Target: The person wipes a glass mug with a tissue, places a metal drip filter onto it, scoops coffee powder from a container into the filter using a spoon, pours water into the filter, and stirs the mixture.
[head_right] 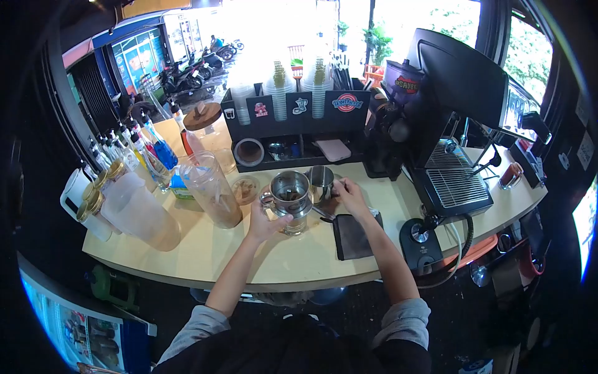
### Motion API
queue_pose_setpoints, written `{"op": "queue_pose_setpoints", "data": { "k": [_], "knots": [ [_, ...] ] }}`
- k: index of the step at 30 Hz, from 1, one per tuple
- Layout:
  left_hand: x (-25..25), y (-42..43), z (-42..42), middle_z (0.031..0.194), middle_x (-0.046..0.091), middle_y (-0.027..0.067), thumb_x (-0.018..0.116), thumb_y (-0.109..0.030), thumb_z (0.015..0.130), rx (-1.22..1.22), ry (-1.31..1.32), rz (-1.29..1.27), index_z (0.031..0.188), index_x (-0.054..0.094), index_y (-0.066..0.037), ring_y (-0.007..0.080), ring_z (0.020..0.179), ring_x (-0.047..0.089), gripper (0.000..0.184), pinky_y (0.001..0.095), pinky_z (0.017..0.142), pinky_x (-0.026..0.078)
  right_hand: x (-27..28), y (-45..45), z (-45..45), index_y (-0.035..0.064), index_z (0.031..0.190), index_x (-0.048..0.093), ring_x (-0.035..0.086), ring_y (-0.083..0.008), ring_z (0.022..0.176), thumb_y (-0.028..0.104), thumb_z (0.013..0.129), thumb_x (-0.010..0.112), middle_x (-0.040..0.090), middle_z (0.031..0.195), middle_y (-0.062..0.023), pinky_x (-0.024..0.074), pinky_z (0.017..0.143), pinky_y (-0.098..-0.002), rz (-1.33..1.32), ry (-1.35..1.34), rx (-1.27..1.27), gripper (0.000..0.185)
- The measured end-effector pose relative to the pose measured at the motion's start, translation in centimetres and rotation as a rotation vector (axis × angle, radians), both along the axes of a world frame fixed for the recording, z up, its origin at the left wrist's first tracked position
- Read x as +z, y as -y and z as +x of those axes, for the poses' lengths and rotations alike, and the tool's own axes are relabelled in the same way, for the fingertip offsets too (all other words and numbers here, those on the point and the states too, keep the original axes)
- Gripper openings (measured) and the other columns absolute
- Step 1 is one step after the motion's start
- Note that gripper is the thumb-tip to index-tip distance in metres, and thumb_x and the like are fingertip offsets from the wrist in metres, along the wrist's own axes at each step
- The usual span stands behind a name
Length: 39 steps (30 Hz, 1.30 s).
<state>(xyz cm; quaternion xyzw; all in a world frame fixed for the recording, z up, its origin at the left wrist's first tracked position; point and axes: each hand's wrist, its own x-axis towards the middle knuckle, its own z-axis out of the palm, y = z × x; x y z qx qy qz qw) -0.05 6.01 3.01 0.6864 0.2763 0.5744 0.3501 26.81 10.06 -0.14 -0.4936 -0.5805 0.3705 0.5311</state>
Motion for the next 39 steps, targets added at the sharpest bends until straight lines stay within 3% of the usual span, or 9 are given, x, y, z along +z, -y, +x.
{"op": "queue_pose_setpoints", "data": {
  "k": [2, 4, 8, 13, 21, 28, 39],
  "knots": [
    [-0.1, 0.0, 0.0, 0.114, 0.061, 0.0115, 0.086, -0.028, 0.060, -0.004, 0.013, -0.003, 0.126, 0.048, -0.002, 0.0206, 0.106, 0.059, 0.081, 0.0348, 0.092, 0.047, 0.3, 0.0, -0.7, 0.0039, 0.086, 0.056, 0.051, -0.0068, 0.074, 0.024, 0.096, 0.054, 0.056, 0.077, 0.0013, 0.0421, 0.068, -0.0236, -0.067, -0.120, 0.071, 0.023],
    [-0.5, -0.2, 0.0, 0.114, 0.061, 0.0116, 0.085, -0.029, 0.060, 0.003, 0.032, 0.018, 0.127, 0.048, -0.002, 0.0204, 0.105, 0.059, 0.081, 0.0352, 0.091, 0.047, 0.2, -0.3, -0.9, 0.0060, 0.080, 0.053, 0.049, -0.0056, 0.072, 0.022, 0.096, 0.053, 0.055, 0.075, 0.0014, 0.0387, 0.065, -0.0225, 0.060, -0.170, 0.049, 0.023],
    [-1.0, -0.4, 0.0, 0.115, 0.060, 0.0119, 0.085, -0.029, 0.060, -0.006, 0.037, 0.025, 0.127, 0.048, -0.002, 0.0210, 0.106, 0.059, 0.081, 0.0355, 0.092, 0.047, 2.3, -1.1, 0.0, 0.0061, 0.080, 0.051, 0.050, -0.0056, 0.071, 0.020, 0.097, 0.053, 0.054, 0.072, 0.0014, 0.0370, 0.064, -0.0223, 0.123, -0.225, 0.015, 0.022],
    [-0.2, 0.3, 0.2, 0.117, 0.059, 0.0118, 0.085, -0.030, 0.061, 0.000, 0.043, -0.018, 0.127, 0.049, -0.002, 0.0214, 0.107, 0.059, 0.081, 0.0356, 0.092, 0.047, 11.6, 2.1, -0.7, 0.0070, 0.080, 0.050, 0.051, -0.0045, 0.065, 0.016, 0.095, 0.055, 0.053, 0.070, 0.0017, 0.0390, 0.061, -0.0203, 0.215, -0.279, 0.100, 0.018],
    [-0.9, -0.2, 0.0, 0.119, 0.058, 0.0111, 0.085, -0.031, 0.061, -0.005, 0.023, -0.035, 0.127, 0.050, -0.002, 0.0205, 0.109, 0.058, 0.081, 0.0350, 0.093, 0.046, 18.3, 4.1, -2.1, 0.0069, 0.081, 0.048, 0.050, -0.0008, 0.062, 0.010, 0.090, 0.062, 0.055, 0.070, 0.0025, 0.0415, 0.055, -0.0181, 0.242, -0.141, 0.225, 0.017],
    [-0.5, -0.1, 0.2, 0.122, 0.057, 0.0116, 0.085, -0.030, 0.060, -0.052, 0.062, -0.040, 0.128, 0.050, -0.002, 0.0215, 0.112, 0.056, 0.081, 0.0362, 0.096, 0.045, 18.9, 3.6, -3.0, 0.0080, 0.078, 0.044, 0.037, 0.0016, 0.058, 0.008, 0.085, 0.066, 0.039, 0.066, 0.0074, 0.0304, 0.050, -0.0175, 0.285, -0.027, 0.292, 0.024],
    [-0.2, 0.1, 0.2, 0.123, 0.055, 0.0122, 0.085, -0.031, 0.060, -0.037, 0.072, -0.039, 0.127, 0.050, -0.002, 0.0226, 0.113, 0.056, 0.081, 0.0371, 0.097, 0.044, 19.6, 3.6, -4.6, 0.0077, 0.076, 0.042, 0.031, 0.0001, 0.062, 0.008, 0.082, 0.067, 0.037, 0.066, 0.0072, 0.0259, 0.053, -0.0198, 0.324, 0.145, 0.293, 0.026]
  ]
}}
